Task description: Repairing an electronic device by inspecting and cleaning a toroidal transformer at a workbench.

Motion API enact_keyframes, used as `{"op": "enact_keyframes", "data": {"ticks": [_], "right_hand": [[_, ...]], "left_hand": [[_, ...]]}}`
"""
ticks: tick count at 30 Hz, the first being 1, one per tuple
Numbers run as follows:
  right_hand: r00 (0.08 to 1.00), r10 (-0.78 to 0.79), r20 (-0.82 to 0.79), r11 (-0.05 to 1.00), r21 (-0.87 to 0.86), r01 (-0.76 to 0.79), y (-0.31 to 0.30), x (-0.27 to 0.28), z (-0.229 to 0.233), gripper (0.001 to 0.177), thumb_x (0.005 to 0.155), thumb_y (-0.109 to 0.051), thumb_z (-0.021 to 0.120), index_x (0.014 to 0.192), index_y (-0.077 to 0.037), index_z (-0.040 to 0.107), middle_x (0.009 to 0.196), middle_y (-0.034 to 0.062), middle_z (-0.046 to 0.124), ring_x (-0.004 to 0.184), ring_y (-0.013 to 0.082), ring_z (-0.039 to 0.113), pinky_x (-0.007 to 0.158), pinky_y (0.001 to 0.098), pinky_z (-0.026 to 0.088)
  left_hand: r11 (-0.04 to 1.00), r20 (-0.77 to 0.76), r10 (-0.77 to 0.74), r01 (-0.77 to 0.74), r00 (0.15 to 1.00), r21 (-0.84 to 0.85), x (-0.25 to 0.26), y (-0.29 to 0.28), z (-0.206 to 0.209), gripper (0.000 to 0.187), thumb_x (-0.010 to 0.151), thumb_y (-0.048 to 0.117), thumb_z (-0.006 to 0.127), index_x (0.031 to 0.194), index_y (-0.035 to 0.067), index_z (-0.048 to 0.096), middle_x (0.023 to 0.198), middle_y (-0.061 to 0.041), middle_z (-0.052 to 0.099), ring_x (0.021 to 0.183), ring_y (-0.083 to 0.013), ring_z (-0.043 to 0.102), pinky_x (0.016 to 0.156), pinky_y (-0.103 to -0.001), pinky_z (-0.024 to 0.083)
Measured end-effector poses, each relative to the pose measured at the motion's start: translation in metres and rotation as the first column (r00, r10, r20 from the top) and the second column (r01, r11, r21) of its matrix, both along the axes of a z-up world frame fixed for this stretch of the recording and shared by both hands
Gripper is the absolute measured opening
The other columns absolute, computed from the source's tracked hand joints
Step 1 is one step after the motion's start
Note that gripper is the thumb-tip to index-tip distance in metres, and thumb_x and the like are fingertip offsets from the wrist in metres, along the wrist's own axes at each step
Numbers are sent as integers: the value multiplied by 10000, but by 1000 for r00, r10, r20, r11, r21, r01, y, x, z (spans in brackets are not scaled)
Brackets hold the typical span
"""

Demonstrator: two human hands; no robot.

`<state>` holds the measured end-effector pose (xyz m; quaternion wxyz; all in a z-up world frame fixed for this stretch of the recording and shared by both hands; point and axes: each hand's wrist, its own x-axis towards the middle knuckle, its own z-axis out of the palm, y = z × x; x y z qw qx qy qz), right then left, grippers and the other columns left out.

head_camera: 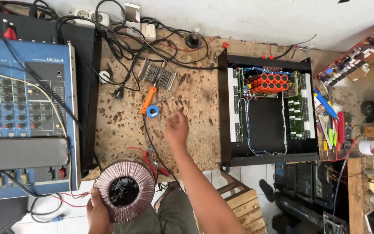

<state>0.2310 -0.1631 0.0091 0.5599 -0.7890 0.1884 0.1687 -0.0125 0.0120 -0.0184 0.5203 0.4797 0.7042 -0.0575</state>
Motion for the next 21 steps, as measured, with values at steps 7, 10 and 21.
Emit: {"op": "enact_keyframes", "data": {"ticks": [7, 10, 21], "right_hand": [[668, 707, 231, 667, -532, -522, -66, -135, -97, 581, 833, 70, 582, 1374, -126, 666, 1595, 189, 374, 1508, 455, 218, 1193, 633, 245], [685, 562, 464, 817, -439, -373, -75, -153, -113, 426, 762, 90, 580, 1082, -123, 763, 1169, 91, 607, 1177, 343, 511, 1057, 531, 427], [776, 501, -383, 865, 190, -464, -14, -137, -11, 909, 856, -744, 425, 1501, -122, 276, 1409, 114, 403, 1277, 327, 412, 1006, 441, 352]], "left_hand": [[984, 213, 175, -167, 961, -53, 12, -8, 7, 724, 1014, 571, 529, 1404, -33, 449, 1315, -236, 617, 1200, -358, 606, 1035, -502, 528], [985, 141, 169, -161, 975, -67, 19, -7, 23, 715, 1014, 590, 534, 1370, -26, 461, 1299, -240, 624, 1178, -397, 615, 1021, -525, 538], [989, -19, 62, -64, 998, -134, 42, 9, 41, 911, 910, 798, 526, 1281, -34, 561, 1154, -205, 692, 1017, -396, 668, 790, -550, 578]]}}
